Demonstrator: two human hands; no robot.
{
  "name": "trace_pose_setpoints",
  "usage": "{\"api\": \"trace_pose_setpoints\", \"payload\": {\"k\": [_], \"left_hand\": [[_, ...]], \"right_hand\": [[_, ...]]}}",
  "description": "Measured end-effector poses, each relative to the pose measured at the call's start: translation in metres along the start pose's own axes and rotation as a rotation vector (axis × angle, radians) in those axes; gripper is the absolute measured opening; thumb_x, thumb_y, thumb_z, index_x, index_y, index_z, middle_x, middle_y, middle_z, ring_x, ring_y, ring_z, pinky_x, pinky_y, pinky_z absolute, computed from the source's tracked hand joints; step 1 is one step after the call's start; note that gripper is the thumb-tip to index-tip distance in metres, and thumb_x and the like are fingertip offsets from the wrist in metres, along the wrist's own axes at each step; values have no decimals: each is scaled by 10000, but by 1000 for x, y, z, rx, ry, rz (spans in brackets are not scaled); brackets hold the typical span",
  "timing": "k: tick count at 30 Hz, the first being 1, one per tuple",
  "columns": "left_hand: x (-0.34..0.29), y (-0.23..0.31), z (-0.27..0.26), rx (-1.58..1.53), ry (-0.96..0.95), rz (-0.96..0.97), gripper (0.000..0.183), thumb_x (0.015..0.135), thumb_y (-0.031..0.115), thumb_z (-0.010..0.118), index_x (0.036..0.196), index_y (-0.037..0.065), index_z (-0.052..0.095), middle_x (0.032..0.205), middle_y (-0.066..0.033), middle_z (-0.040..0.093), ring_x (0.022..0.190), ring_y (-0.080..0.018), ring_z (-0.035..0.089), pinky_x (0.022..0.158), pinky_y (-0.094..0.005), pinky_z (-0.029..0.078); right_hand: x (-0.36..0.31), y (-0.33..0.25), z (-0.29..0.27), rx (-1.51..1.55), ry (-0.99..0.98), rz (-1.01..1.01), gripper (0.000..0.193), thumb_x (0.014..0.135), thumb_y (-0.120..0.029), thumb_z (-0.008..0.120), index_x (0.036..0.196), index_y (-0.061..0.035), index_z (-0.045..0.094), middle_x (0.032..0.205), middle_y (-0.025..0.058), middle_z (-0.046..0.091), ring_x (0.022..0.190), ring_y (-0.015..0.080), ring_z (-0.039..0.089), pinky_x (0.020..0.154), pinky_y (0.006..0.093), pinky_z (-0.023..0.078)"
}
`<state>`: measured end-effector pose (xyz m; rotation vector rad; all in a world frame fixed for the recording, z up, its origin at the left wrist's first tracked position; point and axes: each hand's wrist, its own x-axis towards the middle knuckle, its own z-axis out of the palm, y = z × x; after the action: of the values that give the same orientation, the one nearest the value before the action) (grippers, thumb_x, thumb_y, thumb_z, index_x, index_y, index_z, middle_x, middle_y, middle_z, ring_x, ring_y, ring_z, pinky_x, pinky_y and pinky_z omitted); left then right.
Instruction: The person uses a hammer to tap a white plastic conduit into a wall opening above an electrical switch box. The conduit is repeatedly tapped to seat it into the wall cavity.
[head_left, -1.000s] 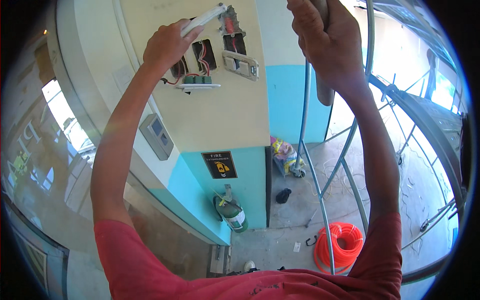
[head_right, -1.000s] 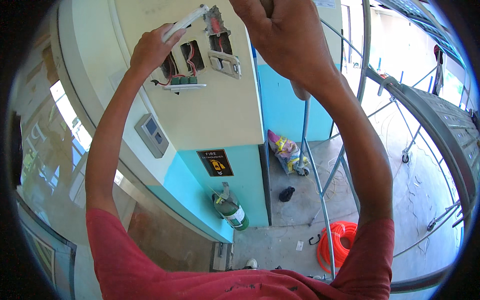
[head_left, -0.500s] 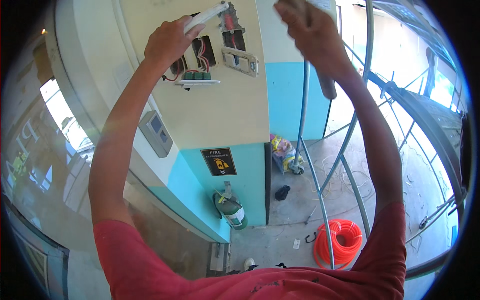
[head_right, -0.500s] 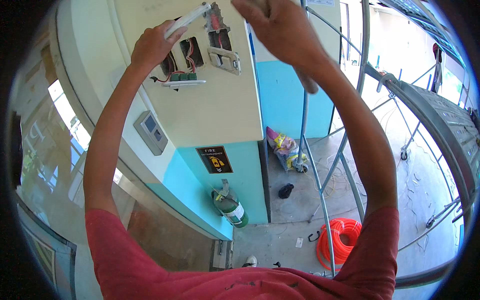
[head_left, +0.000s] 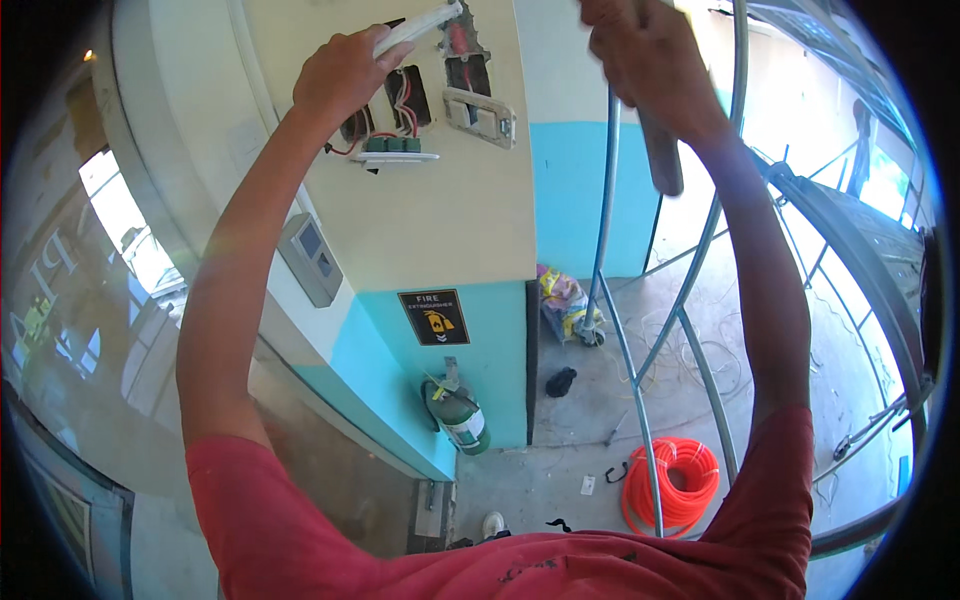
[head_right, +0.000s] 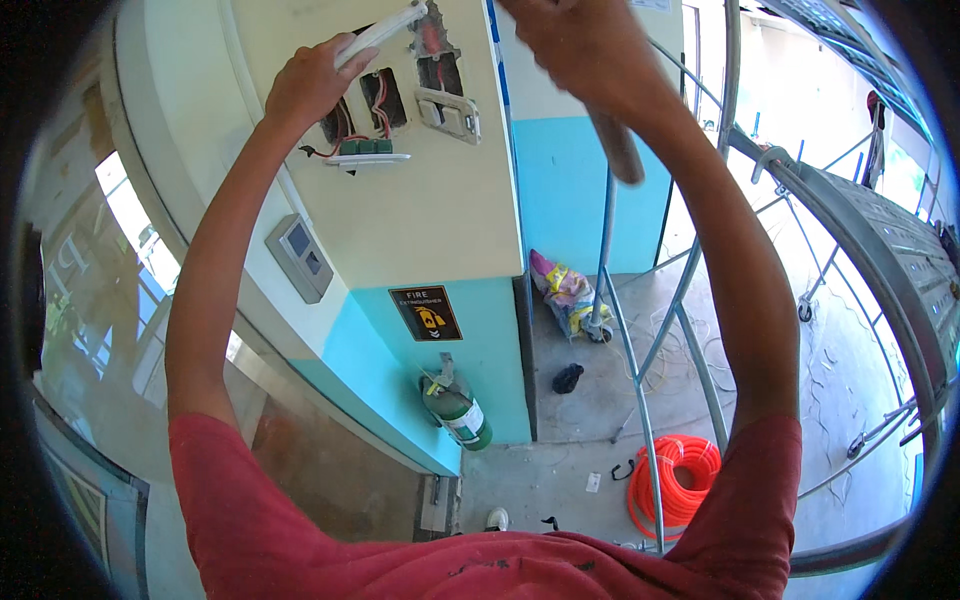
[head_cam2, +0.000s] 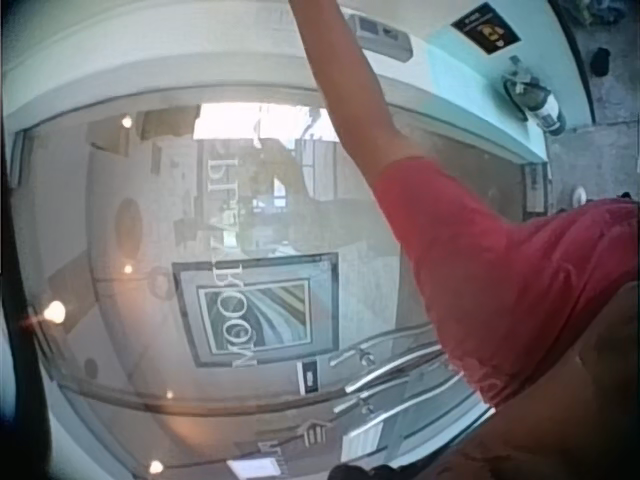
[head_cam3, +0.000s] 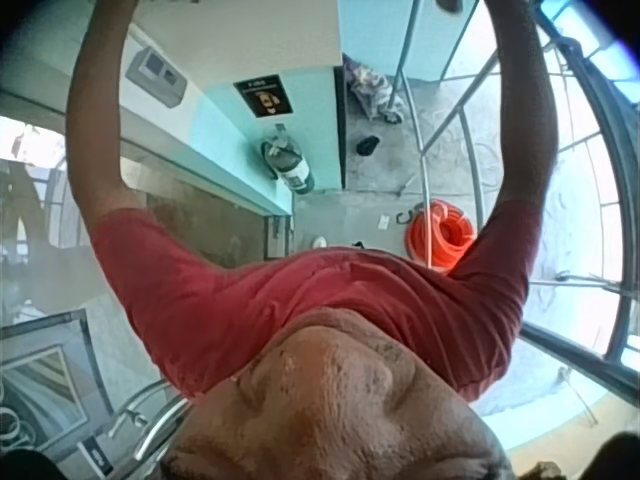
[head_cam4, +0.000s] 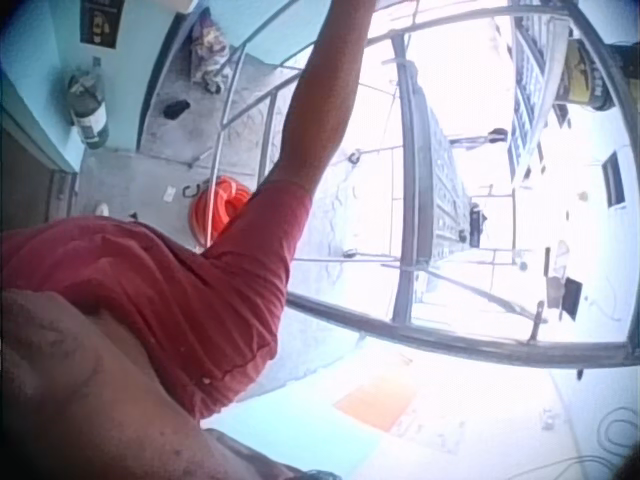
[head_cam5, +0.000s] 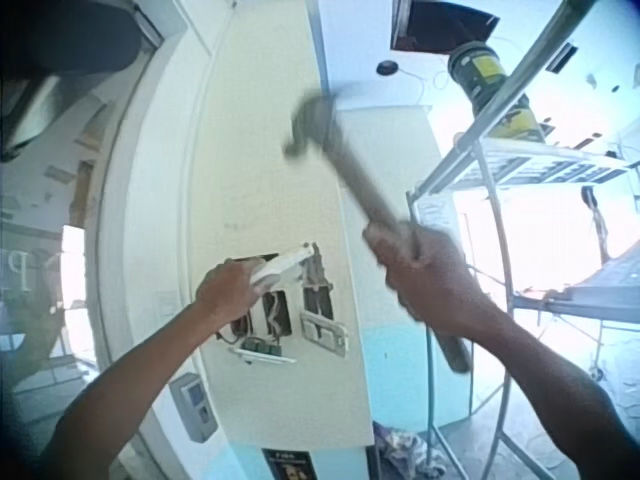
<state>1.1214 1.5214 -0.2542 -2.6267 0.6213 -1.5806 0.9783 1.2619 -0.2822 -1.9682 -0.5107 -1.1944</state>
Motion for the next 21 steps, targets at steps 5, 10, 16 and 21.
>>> {"api": "trace_pose_setpoints", "payload": {"k": [5,10,16,21], "left_hand": [[3,10,-1,5,45,41,485,888,520,499,1098,103,631,748,-133,661,695,-299,653,636,-410,524],[1,1,7,31,71,54,483,884,516,509,1086,96,635,755,-128,664,715,-296,654,657,-407,521],[14,-9,-5,-388,-225,-146,630,856,593,514,1133,36,608,753,-184,645,719,-279,646,675,-416,517],[21,-1,-11,-693,-242,-223,617,856,555,554,958,-51,609,617,-100,594,576,-191,575,584,-369,483]], "right_hand": [[14,65,39,1,122,-176,348,931,-357,479,854,-20,520,572,19,489,455,85,479,421,256,423],[8,59,44,-98,-299,381,441,921,-465,504,866,-28,527,528,-13,441,435,70,450,415,241,414],[-4,18,-6,48,-170,24,503,915,-541,475,929,-40,518,530,-42,406,398,37,394,397,188,369],[-20,-35,-26,167,-73,126,441,921,-473,523,851,-41,477,589,-9,455,436,59,445,372,230,395]]}}
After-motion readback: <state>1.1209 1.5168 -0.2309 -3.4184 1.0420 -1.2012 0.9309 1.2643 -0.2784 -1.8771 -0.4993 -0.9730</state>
